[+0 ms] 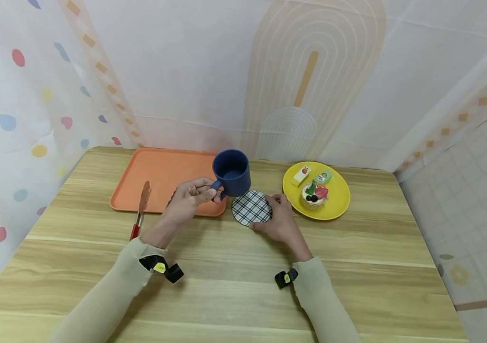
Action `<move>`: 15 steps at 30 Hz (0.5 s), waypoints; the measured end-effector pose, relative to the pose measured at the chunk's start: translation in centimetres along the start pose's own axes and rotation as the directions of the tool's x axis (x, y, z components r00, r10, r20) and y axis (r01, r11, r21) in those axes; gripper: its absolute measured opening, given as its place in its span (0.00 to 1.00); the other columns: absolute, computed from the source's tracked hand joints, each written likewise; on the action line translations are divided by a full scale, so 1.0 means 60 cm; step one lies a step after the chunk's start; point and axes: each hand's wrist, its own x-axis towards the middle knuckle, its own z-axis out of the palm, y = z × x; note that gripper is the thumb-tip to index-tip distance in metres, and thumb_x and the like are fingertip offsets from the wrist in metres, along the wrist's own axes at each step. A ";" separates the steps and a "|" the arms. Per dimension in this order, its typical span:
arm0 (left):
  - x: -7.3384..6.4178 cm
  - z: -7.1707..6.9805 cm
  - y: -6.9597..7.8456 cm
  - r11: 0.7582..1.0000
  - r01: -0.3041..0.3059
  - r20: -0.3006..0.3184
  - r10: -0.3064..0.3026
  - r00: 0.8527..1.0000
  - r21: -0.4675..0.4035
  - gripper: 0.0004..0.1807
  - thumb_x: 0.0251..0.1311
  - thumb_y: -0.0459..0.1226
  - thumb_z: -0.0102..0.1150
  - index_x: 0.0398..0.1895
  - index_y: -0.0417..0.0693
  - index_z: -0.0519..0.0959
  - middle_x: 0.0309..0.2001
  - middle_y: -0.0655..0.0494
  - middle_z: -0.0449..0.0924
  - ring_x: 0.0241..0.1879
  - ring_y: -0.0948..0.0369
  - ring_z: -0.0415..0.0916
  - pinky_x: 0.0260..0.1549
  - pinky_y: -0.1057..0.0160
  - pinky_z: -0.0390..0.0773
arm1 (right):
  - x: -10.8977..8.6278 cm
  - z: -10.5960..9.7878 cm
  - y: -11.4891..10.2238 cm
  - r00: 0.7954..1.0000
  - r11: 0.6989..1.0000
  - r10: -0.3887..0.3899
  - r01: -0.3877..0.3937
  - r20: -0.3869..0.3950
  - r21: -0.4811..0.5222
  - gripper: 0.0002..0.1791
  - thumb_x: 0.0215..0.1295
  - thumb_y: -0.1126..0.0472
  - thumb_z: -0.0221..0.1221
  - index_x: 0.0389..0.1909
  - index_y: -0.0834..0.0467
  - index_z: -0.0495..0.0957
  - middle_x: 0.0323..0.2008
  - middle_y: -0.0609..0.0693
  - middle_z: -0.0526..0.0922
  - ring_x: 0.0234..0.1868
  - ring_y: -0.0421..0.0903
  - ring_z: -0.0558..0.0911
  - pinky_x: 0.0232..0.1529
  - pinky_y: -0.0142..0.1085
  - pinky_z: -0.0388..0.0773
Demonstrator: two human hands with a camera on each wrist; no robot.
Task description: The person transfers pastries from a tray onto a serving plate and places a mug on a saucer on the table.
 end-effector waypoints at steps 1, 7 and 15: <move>0.000 0.002 -0.002 1.000 0.004 0.004 -0.004 1.000 -0.005 0.13 0.73 0.27 0.53 0.53 0.22 0.75 0.29 0.62 0.85 0.35 0.66 0.83 0.50 0.68 0.82 | 0.000 0.000 0.000 1.000 1.000 0.002 -0.002 0.000 -0.001 0.52 0.57 0.48 0.75 0.78 0.57 0.61 0.72 0.60 0.58 0.67 0.59 0.65 0.69 0.55 0.69; 0.000 0.011 -0.016 0.999 0.036 0.011 -0.036 0.999 0.009 0.12 0.74 0.28 0.53 0.52 0.26 0.77 0.30 0.60 0.85 0.35 0.67 0.83 0.49 0.71 0.80 | 0.001 0.001 0.000 1.000 1.000 -0.006 0.006 0.001 0.014 0.51 0.57 0.49 0.75 0.78 0.57 0.61 0.71 0.59 0.59 0.66 0.58 0.66 0.68 0.54 0.70; 0.000 0.025 -0.031 0.997 0.068 0.022 -0.069 0.997 0.021 0.11 0.73 0.30 0.55 0.51 0.29 0.79 0.29 0.64 0.85 0.35 0.69 0.82 0.46 0.70 0.78 | 0.001 0.001 0.001 0.999 0.999 -0.030 0.031 -0.013 0.012 0.51 0.56 0.50 0.76 0.77 0.59 0.62 0.70 0.60 0.60 0.65 0.58 0.66 0.67 0.54 0.70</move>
